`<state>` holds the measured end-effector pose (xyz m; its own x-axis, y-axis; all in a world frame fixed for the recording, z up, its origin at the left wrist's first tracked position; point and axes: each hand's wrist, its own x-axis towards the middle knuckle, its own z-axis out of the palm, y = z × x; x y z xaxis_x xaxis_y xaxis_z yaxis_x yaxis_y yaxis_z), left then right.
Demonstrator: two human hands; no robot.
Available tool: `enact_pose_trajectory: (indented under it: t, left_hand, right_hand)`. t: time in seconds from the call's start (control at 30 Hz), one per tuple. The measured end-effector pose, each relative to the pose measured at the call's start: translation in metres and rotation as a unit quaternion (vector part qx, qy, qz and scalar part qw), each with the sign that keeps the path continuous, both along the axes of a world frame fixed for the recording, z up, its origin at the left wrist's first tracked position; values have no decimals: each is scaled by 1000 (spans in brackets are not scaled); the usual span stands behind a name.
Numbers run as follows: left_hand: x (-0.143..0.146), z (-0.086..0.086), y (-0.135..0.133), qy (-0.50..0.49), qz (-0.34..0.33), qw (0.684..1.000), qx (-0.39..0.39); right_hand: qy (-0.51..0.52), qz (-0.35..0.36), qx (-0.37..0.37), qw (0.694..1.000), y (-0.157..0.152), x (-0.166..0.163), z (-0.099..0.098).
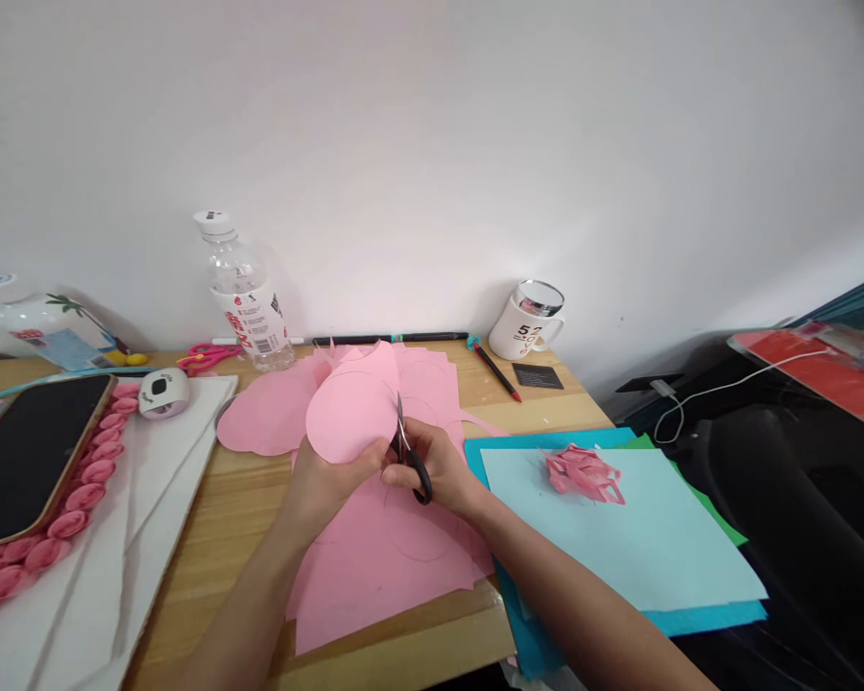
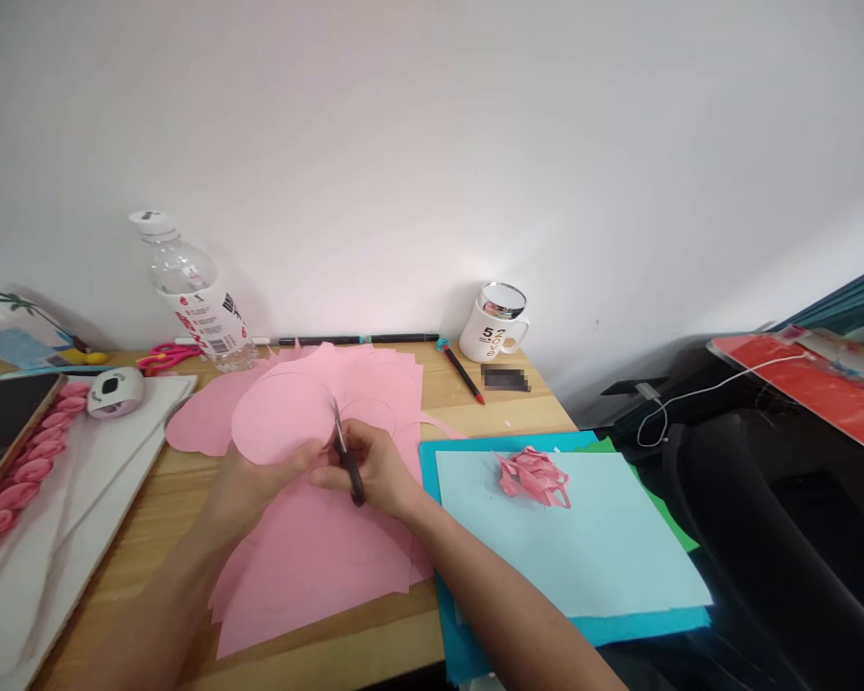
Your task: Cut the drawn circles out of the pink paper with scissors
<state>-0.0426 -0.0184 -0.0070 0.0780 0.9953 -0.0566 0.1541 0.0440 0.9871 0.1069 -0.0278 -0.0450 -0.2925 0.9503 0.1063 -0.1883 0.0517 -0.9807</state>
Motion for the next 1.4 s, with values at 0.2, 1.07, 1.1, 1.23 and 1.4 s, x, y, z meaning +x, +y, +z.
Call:
enact_pose_trajectory:
  t: [0.2, 1.07, 1.1, 1.23, 1.4]
  left_hand:
    - [0, 1, 0, 8, 6, 1000, -3]
    - [0, 1, 1, 31, 16, 999, 8]
    - [0, 0, 1, 34, 17, 999, 10]
    - [-2, -2, 2, 50, 17, 999, 14]
    - [-3, -2, 2, 68, 18, 997, 16]
  right_hand:
    - [-1, -5, -6, 1000, 0, -1, 2]
    - [-22, -13, -11, 1000, -1, -1, 4]
    - [-24, -14, -13, 1000, -1, -1, 4]
    - [-25, -22, -25, 999, -2, -1, 5]
    - [-27, -24, -40, 999, -4, -2, 7]
